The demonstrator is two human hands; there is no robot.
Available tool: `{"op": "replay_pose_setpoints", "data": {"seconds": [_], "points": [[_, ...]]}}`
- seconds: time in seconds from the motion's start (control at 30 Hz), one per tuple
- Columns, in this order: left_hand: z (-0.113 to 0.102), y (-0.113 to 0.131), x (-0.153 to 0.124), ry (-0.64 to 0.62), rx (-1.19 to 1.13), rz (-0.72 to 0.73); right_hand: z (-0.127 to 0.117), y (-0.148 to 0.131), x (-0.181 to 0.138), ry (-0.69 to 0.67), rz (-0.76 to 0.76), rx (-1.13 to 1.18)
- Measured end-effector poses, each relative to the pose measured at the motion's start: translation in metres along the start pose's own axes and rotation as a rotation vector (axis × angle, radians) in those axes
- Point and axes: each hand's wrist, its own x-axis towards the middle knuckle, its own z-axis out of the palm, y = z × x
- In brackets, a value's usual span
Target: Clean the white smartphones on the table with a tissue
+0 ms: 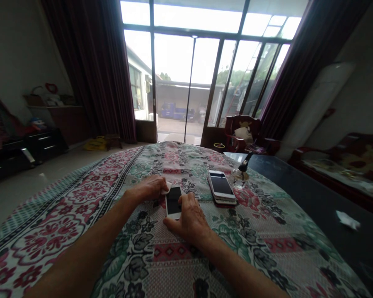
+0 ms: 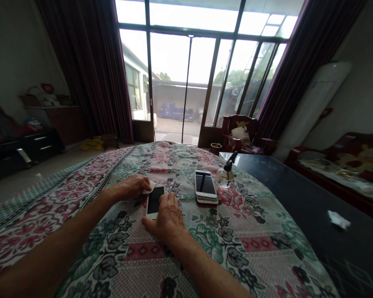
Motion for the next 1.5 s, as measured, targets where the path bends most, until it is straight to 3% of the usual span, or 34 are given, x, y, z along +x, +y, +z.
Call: {"op": "replay_pose_setpoints", "data": {"seconds": [0.2, 0.3, 0.47, 0.67, 0.87, 1.07, 1.17, 1.37, 1.5], "points": [[0.006, 0.040, 0.019, 0.040, 0.099, 0.129, 0.000, 0.000, 0.000, 0.009, -0.012, 0.007], [0.005, 0.032, 0.019, 0.011, 0.057, 0.156, 0.001, 0.000, -0.001, 0.014, -0.016, 0.009], [0.006, 0.004, 0.011, -0.075, 0.030, 0.081, -0.004, 0.005, 0.002, -0.024, -0.031, 0.010], [0.011, -0.012, 0.004, -0.103, -0.056, 0.022, -0.030, 0.029, 0.014, -0.273, -0.127, 0.073], [0.002, 0.005, 0.001, -0.094, -0.054, 0.014, -0.028, 0.036, 0.018, -0.205, -0.122, 0.068], [-0.005, 0.040, 0.008, -0.043, 0.026, 0.102, -0.032, 0.024, 0.019, -0.269, -0.024, 0.039], [-0.007, 0.037, 0.007, -0.077, 0.007, 0.105, -0.034, 0.022, 0.018, -0.260, -0.016, 0.049], [-0.010, 0.006, -0.010, -0.118, -0.053, 0.005, -0.031, 0.023, 0.018, -0.259, 0.004, 0.071], [-0.009, 0.019, -0.009, -0.081, -0.069, -0.001, -0.035, 0.026, 0.020, -0.314, -0.005, 0.104]]}}
